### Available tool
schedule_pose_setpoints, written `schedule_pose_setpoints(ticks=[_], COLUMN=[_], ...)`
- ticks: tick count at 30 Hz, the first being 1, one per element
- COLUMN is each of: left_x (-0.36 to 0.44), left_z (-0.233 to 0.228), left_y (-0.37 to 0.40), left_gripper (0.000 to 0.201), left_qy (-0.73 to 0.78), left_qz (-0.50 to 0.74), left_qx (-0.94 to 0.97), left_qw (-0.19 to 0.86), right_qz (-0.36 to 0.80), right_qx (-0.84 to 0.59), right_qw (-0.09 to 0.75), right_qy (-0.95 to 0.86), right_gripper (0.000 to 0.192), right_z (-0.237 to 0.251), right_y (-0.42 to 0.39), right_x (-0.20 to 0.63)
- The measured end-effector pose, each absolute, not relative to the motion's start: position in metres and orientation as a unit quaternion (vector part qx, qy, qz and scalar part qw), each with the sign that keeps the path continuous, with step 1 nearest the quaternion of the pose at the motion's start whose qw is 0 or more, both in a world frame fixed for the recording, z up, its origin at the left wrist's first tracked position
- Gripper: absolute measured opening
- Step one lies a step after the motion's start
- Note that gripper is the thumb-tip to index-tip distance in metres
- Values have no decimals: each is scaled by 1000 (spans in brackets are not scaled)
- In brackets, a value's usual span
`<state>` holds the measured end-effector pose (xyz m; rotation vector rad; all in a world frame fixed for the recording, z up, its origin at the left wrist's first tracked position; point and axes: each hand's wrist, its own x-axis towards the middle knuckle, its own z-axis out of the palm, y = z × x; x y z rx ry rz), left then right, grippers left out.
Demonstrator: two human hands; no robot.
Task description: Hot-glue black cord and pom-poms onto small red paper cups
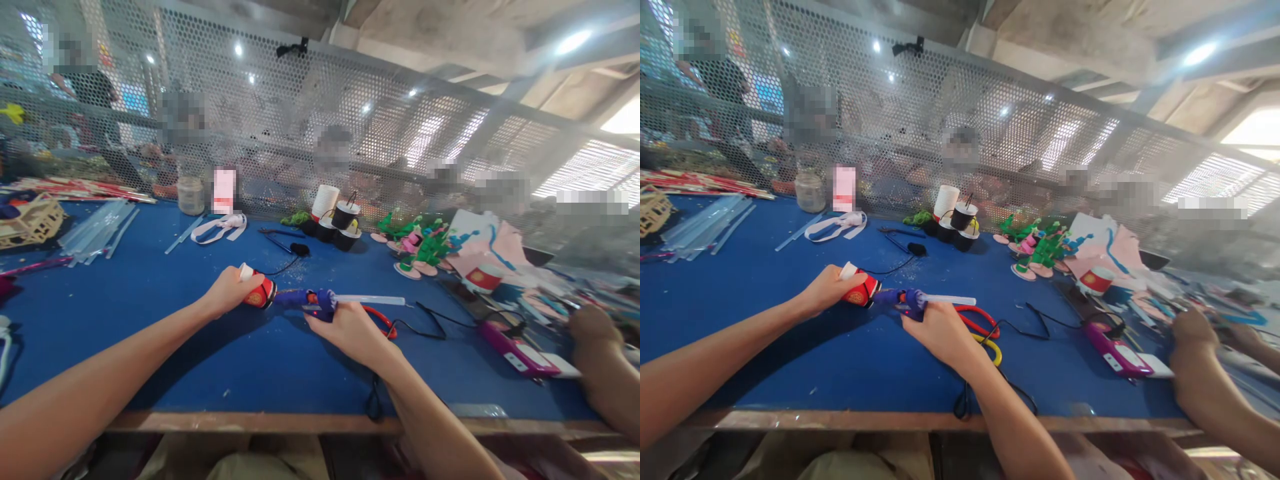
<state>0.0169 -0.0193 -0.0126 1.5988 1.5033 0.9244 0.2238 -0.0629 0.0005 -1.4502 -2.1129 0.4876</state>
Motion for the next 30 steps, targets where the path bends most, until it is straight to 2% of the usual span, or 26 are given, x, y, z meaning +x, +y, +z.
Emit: schedule_pose_setpoints(ticks=[5, 9, 12, 15, 18, 21, 26, 30], left_x=[17, 18, 17, 17, 16, 16, 15, 16], left_z=[-12, -12, -12, -13, -14, -14, -15, -13], left_y=[-20, -19, -19, -18, -18, -18, -19, -22], left_gripper=[36, 37, 40, 40, 39, 39, 39, 42], left_qy=[587, 581, 574, 561, 550, 545, 535, 535], left_qz=[360, 375, 388, 402, 405, 399, 402, 399], left_qx=[627, 621, 621, 626, 632, 643, 650, 661], left_qw=[363, 370, 366, 363, 366, 360, 360, 344], right_qz=[197, 293, 359, 348, 302, 259, 210, 119], right_qx=[-544, -578, -575, -565, -624, -679, -727, -753], right_qw=[304, 333, 405, 475, 411, 325, 253, 232], right_qy=[-757, -684, -613, -578, -591, -605, -603, -604], right_gripper=[17, 18, 22, 23, 19, 25, 33, 28], right_z=[2, 5, 6, 5, 3, -6, -21, -14], right_y=[-59, -53, -43, -27, -8, 11, 31, 27], right_x=[223, 226, 234, 247, 259, 268, 276, 271])
